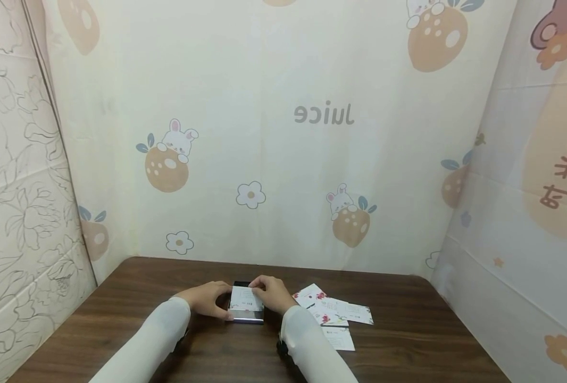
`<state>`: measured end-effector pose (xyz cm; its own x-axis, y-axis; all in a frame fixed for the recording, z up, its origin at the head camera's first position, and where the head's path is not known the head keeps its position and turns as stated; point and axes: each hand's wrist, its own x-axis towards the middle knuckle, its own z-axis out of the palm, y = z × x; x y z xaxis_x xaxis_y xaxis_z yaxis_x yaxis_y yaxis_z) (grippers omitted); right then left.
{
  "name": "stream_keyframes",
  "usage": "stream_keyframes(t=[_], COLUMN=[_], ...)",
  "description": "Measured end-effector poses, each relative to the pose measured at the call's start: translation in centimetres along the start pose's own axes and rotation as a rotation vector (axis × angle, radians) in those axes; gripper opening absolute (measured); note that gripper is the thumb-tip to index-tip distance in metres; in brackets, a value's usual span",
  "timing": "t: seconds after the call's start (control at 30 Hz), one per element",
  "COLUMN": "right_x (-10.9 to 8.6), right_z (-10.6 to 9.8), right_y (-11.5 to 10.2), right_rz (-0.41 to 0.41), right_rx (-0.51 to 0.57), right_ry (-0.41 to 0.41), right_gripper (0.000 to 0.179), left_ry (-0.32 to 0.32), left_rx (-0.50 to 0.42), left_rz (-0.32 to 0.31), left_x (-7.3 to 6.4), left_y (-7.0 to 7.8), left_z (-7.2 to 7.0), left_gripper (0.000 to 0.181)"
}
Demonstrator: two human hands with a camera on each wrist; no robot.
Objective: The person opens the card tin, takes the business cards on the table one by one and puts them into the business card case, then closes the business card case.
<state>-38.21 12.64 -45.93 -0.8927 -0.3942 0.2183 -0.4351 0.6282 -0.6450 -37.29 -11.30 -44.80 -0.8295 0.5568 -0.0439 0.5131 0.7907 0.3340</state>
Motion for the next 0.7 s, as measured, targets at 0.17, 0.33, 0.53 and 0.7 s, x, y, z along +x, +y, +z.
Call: stream_keyframes(t=[0.17, 0.33, 0.53, 0.7], right_x=[-0.04, -0.15, -0.4, -0.58], right_z=[0.04, 0.15, 0.07, -0.09], right_y=[-0.18, -0.33, -0.36, -0.38], right_rz=[-0.005, 0.013, -0.012, -0.023], right_rx=[-0.012, -0.034, -0.075, -0.078], right_ry=[-0.012, -0.048, -0.101, -0.131], right_gripper=[0.009, 0.009, 0.006, 0.005], left_ry=[0.0, -0.002, 0.008, 0.011], left_rx=[-0.01, -0.002, 0.009, 0.007], left_rz=[0.007, 0.015, 0.023, 0.021], left_x=[0.03, 0.16, 0.17, 0.16], left_y=[-0.01, -0.23, -0.38, -0.36], left_z=[0.0, 0.13, 0.31, 0.37], left_gripper=[0.076, 0.079, 0.078, 0.078])
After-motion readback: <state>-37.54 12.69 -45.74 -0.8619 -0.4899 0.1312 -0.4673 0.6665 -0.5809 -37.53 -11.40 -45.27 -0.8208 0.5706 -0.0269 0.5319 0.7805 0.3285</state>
